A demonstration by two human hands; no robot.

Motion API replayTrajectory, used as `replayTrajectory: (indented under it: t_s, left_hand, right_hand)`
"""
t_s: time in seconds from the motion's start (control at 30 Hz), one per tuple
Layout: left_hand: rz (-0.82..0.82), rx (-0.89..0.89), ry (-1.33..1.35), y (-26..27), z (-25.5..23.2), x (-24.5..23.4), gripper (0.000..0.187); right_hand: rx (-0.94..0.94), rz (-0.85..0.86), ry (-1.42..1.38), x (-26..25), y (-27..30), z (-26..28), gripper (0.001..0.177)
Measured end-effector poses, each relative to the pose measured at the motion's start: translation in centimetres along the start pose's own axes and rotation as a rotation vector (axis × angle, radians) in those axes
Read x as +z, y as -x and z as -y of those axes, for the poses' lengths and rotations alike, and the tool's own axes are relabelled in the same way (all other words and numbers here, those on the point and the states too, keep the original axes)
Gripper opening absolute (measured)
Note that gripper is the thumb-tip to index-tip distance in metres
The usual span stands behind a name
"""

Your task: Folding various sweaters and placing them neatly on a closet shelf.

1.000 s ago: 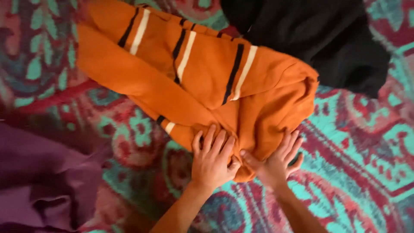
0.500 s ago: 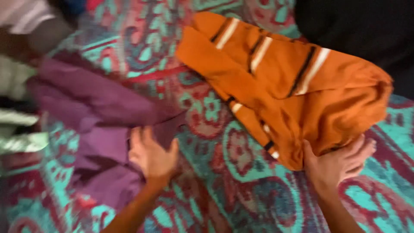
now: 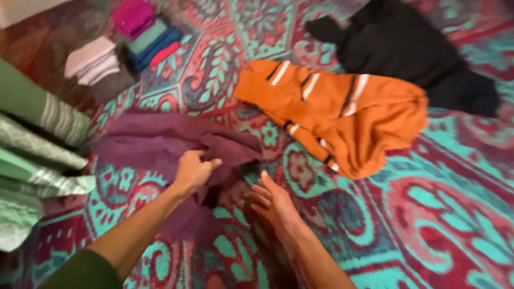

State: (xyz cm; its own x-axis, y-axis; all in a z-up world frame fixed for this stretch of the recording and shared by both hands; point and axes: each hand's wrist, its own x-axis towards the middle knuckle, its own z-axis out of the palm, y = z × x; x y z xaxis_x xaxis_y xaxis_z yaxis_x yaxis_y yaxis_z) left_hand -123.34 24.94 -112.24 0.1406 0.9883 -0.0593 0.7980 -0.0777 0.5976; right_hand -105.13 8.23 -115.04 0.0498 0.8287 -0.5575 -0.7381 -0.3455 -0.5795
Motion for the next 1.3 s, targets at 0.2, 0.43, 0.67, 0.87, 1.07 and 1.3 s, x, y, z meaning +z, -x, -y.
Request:
replayTrajectory:
  t_s: [0.2, 0.43, 0.67, 0.87, 1.07, 1.3]
  left_hand:
    - [0.486, 0.402, 0.283, 19.9, -17.3, 2.2, 0.036]
    - [0.832, 0.557, 0.702, 36.7, -26.3, 5.1, 0.031]
    - [1.101, 0.874, 0.524, 47.9, -31.2, 9.9, 0.029]
    - [0.913, 0.962, 0.313, 45.0, -28.7, 18.8, 0.018]
    - [0.676, 0.893, -0.081, 36.3, -25.1, 22.8, 0.033]
    - [0.479, 1.036, -0.616, 33.6, -24.2, 27.2, 0.098]
  right_hand:
    - [-0.265, -0.243, -0.131, -1.6, 13.6, 6.0, 0.073]
    - [-0.614, -0.572, -0.087, -17.2, 35.3, 11.2, 0.054]
    - [-0.942, -0.698, -0.524, -29.9, 51.0, 8.8, 0.086]
    - [-0.714, -1.022, -0.405, -37.9, 49.4, 0.3, 0.067]
    - [-0.478, -1.392, -0.027, -39.3, 42.0, -2.7, 0.064]
    - [-0.570, -1.169, -0.177, -36.8, 39.0, -0.8, 0.029]
